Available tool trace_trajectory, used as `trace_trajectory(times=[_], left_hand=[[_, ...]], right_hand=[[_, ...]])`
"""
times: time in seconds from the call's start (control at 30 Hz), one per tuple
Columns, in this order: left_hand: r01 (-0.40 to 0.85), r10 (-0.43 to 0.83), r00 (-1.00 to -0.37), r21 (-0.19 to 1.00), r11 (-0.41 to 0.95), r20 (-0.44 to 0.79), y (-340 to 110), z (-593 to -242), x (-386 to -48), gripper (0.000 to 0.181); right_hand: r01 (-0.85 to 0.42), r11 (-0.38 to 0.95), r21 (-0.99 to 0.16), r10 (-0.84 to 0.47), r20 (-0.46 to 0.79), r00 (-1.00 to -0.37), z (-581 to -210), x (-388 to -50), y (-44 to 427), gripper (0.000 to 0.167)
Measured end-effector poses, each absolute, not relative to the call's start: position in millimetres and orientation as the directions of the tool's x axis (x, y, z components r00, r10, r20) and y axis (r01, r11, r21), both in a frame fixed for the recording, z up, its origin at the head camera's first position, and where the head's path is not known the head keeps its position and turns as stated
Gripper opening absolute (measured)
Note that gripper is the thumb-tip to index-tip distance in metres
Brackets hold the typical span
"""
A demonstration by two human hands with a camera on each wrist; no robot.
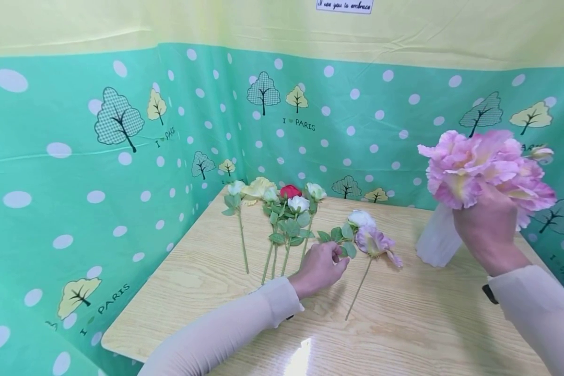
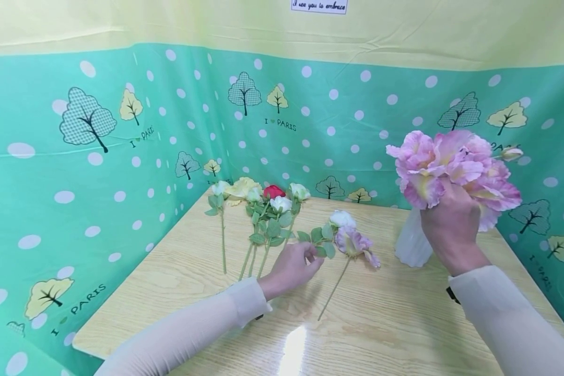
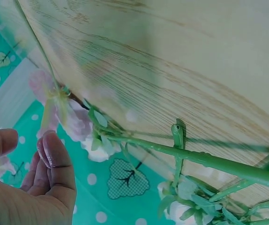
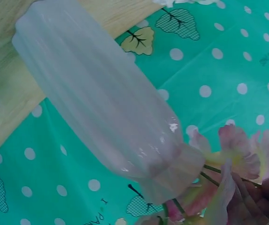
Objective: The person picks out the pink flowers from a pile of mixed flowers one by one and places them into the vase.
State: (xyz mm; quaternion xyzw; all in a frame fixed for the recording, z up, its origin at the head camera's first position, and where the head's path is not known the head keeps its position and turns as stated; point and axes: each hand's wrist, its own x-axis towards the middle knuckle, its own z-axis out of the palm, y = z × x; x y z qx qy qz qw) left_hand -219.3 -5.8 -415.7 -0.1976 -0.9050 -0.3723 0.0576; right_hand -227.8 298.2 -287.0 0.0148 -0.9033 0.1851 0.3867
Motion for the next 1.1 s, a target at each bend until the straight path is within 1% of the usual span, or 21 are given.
trace_trajectory(times=[0.2, 0.3, 0.5, 0.57, 0.7, 0.8, 1.0, 1.1], left_hand=[[0.405, 0.314, -0.914, 0.636, 0.657, 0.257, -5, -416, -219, 0.020], [0.402, 0.313, -0.915, 0.632, 0.662, 0.254, -5, -415, -218, 0.020], [0.388, 0.308, -0.921, 0.635, 0.668, 0.239, -5, -413, -216, 0.022], [0.386, 0.307, -0.922, 0.636, 0.668, 0.237, -4, -413, -216, 0.021], [0.391, 0.310, -0.919, 0.642, 0.660, 0.242, -4, -415, -216, 0.020], [0.390, 0.312, -0.920, 0.646, 0.657, 0.238, -4, -415, -216, 0.019], [0.387, 0.312, -0.921, 0.637, 0.667, 0.233, -5, -415, -216, 0.023], [0.384, 0.310, -0.922, 0.629, 0.676, 0.230, -5, -415, -217, 0.023]], right_hand=[[-0.121, 0.943, -0.309, 0.132, 0.683, -0.719, -292, -235, 304, 0.024], [-0.118, 0.946, -0.302, 0.128, 0.682, -0.720, -296, -238, 305, 0.026], [-0.130, 0.949, -0.288, 0.146, 0.764, -0.629, -309, -245, 305, 0.025], [-0.123, 0.946, -0.301, 0.165, 0.771, -0.615, -312, -247, 306, 0.025], [-0.080, 0.935, -0.346, 0.211, 0.721, -0.660, -315, -247, 309, 0.024], [-0.050, 0.932, -0.359, 0.226, 0.685, -0.693, -317, -247, 312, 0.025], [-0.075, 0.938, -0.337, 0.200, 0.706, -0.679, -318, -246, 311, 0.030], [-0.092, 0.939, -0.331, 0.180, 0.703, -0.688, -318, -243, 309, 0.033]])
